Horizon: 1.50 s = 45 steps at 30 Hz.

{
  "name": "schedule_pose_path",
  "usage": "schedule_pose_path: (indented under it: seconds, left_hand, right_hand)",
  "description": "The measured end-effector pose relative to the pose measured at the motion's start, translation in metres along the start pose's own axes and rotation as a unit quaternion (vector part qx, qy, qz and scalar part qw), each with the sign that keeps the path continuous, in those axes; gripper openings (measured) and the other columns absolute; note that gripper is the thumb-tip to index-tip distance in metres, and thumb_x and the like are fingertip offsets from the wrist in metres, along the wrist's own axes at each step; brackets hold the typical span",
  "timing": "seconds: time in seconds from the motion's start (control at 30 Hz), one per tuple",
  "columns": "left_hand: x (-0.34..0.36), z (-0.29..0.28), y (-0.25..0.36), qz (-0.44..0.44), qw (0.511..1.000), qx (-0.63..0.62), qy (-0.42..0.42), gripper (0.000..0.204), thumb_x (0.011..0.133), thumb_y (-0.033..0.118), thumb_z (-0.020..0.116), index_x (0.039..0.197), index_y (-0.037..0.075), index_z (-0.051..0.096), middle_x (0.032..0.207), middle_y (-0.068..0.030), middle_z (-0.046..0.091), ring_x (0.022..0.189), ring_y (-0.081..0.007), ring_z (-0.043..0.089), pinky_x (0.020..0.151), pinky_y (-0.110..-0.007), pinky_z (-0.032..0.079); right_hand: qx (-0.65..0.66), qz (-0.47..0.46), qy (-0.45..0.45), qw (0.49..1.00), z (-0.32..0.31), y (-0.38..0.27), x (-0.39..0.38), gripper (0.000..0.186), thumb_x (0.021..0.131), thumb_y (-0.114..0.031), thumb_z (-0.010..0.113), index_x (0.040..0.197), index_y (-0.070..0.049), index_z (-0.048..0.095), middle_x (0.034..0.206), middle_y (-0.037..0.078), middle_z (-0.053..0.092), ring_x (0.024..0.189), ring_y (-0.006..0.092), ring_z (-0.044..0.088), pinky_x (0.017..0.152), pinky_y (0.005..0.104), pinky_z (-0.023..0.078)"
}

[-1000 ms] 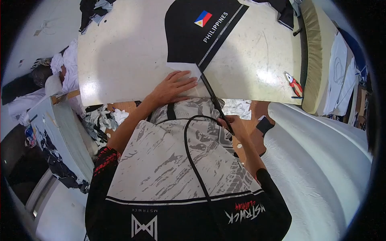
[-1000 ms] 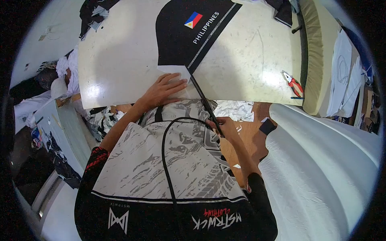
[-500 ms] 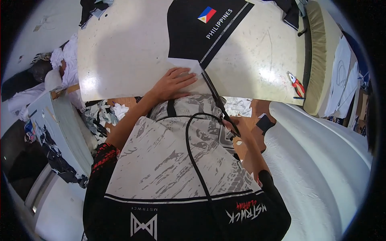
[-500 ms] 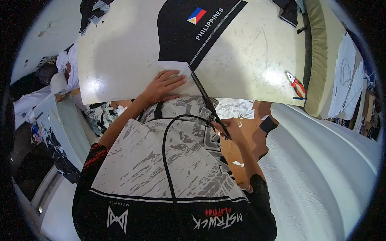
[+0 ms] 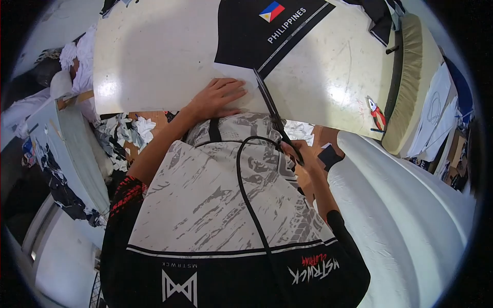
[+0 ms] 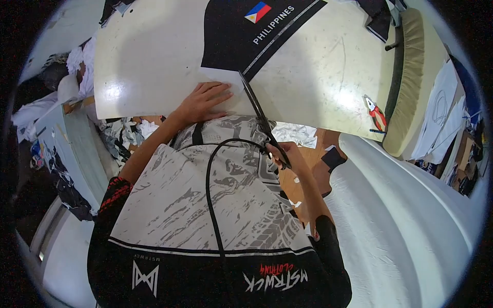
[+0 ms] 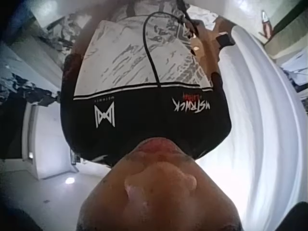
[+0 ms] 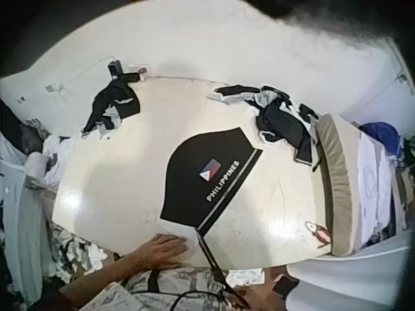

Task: Cutting fabric patterns according to a template using scissors.

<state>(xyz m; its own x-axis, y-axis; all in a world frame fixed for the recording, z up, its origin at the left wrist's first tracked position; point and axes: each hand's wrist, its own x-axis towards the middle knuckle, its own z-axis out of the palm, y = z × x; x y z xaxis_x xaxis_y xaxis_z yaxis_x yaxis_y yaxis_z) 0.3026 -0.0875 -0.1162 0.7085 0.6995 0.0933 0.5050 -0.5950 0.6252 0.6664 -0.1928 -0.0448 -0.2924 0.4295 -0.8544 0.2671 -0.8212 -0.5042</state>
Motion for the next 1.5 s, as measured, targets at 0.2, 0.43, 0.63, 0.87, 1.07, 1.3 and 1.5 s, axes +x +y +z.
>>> schedule_pose_path:
  seconds: [0.2,0.43,0.63,0.87,1.07,1.3,1.5]
  left_hand:
    - [0.001,-0.003,0.004,0.003,1.000,-0.005,0.009,0.069,0.084,0.034,0.087,0.146,0.017,0.061,0.159,-0.0068,0.051,0.141,-0.0294,0.050,0.112,-0.047,0.041]
    - [-0.001,-0.006,0.002,-0.007,1.000,-0.004,0.019,0.069,0.084,0.034,0.087,0.145,0.017,0.062,0.157,-0.0093,0.052,0.140,-0.0302,0.050,0.112,-0.046,0.042]
    - [-0.009,-0.004,0.010,-0.062,0.994,0.075,0.044,0.069,0.083,0.044,0.084,0.144,0.019,0.063,0.150,-0.0110,0.054,0.139,-0.0326,0.049,0.113,-0.050,0.040]
    - [-0.009,-0.001,0.010,-0.033,0.989,0.102,0.100,0.067,0.080,0.048,0.085,0.138,0.019,0.066,0.151,-0.0107,0.050,0.144,-0.0323,0.044,0.120,-0.057,0.034]
    - [-0.014,-0.007,0.014,-0.050,0.991,0.091,0.088,0.065,0.080,0.045,0.085,0.134,0.015,0.066,0.152,-0.0123,0.050,0.145,-0.0328,0.044,0.123,-0.060,0.030]
    - [-0.016,-0.013,0.012,-0.048,0.989,0.080,0.117,0.059,0.081,0.043,0.084,0.129,0.013,0.068,0.152,-0.0133,0.051,0.144,-0.0331,0.046,0.124,-0.061,0.030]
    - [-0.016,-0.015,0.016,-0.051,0.989,0.089,0.109,0.053,0.086,0.046,0.080,0.124,0.011,0.067,0.148,-0.0133,0.053,0.144,-0.0328,0.046,0.124,-0.058,0.029]
  right_hand:
    - [-0.038,0.014,0.019,0.999,-0.002,-0.001,0.002,0.045,0.100,-0.036,0.076,0.068,-0.007,0.063,0.055,-0.002,0.055,0.045,0.0064,0.052,0.043,0.0244,0.038]
    - [-0.012,0.042,0.011,0.999,-0.013,-0.003,-0.006,0.042,0.099,-0.038,0.075,0.072,-0.009,0.065,0.059,-0.005,0.053,0.050,0.0035,0.048,0.046,0.0221,0.038]
    - [-0.059,0.025,-0.032,0.997,-0.042,-0.018,-0.003,0.037,0.100,-0.034,0.073,0.075,-0.009,0.065,0.064,-0.005,0.055,0.051,0.0052,0.049,0.047,0.0256,0.037]
    - [-0.127,0.082,-0.087,0.985,-0.097,-0.082,0.015,0.047,0.092,-0.043,0.084,0.067,-0.009,0.062,0.057,-0.005,0.051,0.047,0.0060,0.049,0.045,0.0259,0.034]
    - [-0.329,0.062,-0.107,0.936,-0.115,-0.145,0.040,0.041,0.098,-0.030,0.078,0.068,-0.009,0.058,0.054,-0.003,0.053,0.045,0.0069,0.047,0.046,0.0275,0.034]
    - [-0.349,0.060,-0.133,0.926,-0.125,-0.162,0.061,0.050,0.092,-0.044,0.083,0.065,-0.008,0.061,0.051,-0.002,0.050,0.045,0.0062,0.044,0.045,0.0292,0.030]
    - [-0.422,0.031,-0.138,0.896,-0.125,-0.170,0.068,0.047,0.098,-0.032,0.078,0.063,-0.009,0.055,0.051,-0.003,0.047,0.044,0.0054,0.043,0.044,0.0281,0.030]
